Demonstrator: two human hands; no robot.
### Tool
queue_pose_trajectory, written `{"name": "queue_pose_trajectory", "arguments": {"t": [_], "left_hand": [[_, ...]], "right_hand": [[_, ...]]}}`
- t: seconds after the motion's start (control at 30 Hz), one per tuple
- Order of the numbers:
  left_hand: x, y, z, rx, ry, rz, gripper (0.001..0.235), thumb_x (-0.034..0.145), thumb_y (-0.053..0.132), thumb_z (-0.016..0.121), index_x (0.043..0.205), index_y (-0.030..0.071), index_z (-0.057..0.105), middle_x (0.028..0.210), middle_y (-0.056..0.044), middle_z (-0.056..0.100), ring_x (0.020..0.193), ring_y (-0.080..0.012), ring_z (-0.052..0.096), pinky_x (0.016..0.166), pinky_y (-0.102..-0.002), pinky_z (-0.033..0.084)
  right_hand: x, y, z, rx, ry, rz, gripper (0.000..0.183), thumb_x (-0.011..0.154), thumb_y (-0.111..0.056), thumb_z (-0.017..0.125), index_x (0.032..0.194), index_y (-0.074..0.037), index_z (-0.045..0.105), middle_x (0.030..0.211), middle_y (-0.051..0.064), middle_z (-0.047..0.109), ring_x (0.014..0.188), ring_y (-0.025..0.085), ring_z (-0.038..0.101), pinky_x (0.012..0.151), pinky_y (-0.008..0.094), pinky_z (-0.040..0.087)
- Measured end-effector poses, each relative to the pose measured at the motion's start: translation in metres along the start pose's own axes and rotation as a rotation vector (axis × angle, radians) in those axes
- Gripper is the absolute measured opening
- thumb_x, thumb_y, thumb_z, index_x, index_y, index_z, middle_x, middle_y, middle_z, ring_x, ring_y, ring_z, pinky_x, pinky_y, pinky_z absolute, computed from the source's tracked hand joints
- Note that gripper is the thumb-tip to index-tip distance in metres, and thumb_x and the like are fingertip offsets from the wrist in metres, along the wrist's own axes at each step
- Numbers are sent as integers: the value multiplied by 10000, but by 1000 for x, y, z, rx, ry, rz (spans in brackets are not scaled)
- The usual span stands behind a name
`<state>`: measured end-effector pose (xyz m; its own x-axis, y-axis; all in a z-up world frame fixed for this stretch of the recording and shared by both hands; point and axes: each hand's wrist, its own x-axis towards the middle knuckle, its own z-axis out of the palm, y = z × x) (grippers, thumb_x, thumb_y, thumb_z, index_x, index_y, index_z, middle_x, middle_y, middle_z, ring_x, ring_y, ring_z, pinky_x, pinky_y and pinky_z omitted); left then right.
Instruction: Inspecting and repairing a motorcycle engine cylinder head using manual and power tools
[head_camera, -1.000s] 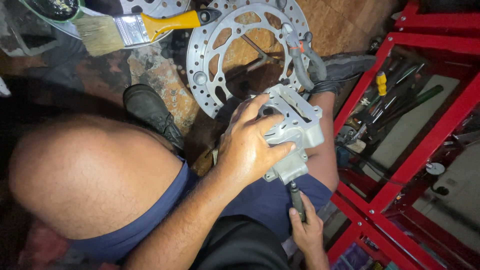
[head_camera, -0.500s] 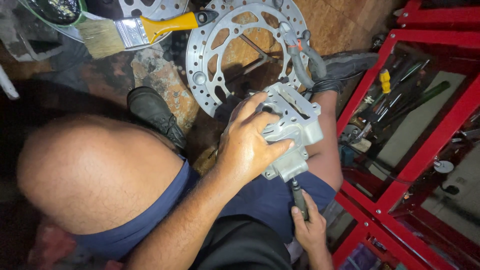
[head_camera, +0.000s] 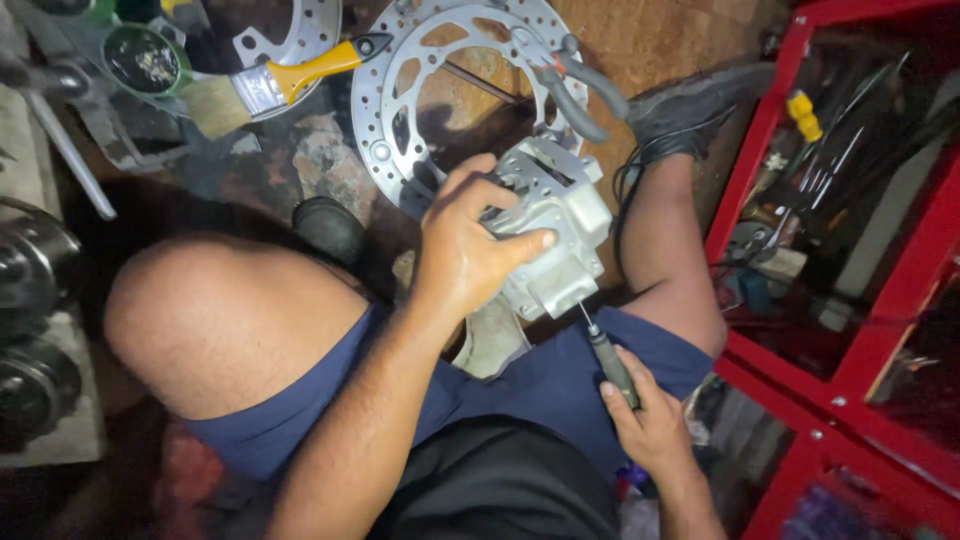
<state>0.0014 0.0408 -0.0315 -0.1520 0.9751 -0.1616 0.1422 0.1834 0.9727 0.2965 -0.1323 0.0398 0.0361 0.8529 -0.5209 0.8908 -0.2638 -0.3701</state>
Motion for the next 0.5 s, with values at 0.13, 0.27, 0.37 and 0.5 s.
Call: {"name": "queue_pose_trajectory", "arguments": {"t": [0.13, 0.27, 0.37, 0.5], "left_hand": [[3, 7, -2, 98, -63, -125, 485, 584, 341, 954, 988, 147, 766, 1368, -70, 626, 1235, -209, 632, 1052, -327, 448], [-2, -5, 1, 52, -33, 7, 590, 602, 342, 1018, 1066, 73, 769, 1296, -145, 656, 1214, -345, 655, 1026, -375, 531], [1, -7, 5, 121, -62, -24, 561, 648, 363, 1013, 1078, 93, 774, 1308, -113, 652, 1216, -310, 654, 1032, -353, 531], [6, -16, 5, 144, -138, 25, 546, 707, 378, 991, 1099, 71, 767, 1283, -136, 661, 1217, -321, 653, 1039, -370, 529]], "right_hand": [[3, -5, -6, -28, -53, 36, 577, 937, -375, 622, 1485, -219, 536, 1460, 28, 638, 1285, 212, 645, 1107, 313, 443], [7, -13, -13, -28, 116, -145, 501, 914, -313, 699, 1402, -212, 652, 1191, 123, 762, 991, 384, 735, 782, 541, 611], [6, -14, -24, -51, 118, -160, 494, 916, -353, 678, 1403, -281, 644, 1111, 122, 782, 943, 356, 753, 757, 505, 619], [5, 4, -29, -32, 148, -181, 468, 917, -334, 685, 1381, -277, 663, 1068, 145, 788, 909, 381, 754, 727, 535, 611]]}}
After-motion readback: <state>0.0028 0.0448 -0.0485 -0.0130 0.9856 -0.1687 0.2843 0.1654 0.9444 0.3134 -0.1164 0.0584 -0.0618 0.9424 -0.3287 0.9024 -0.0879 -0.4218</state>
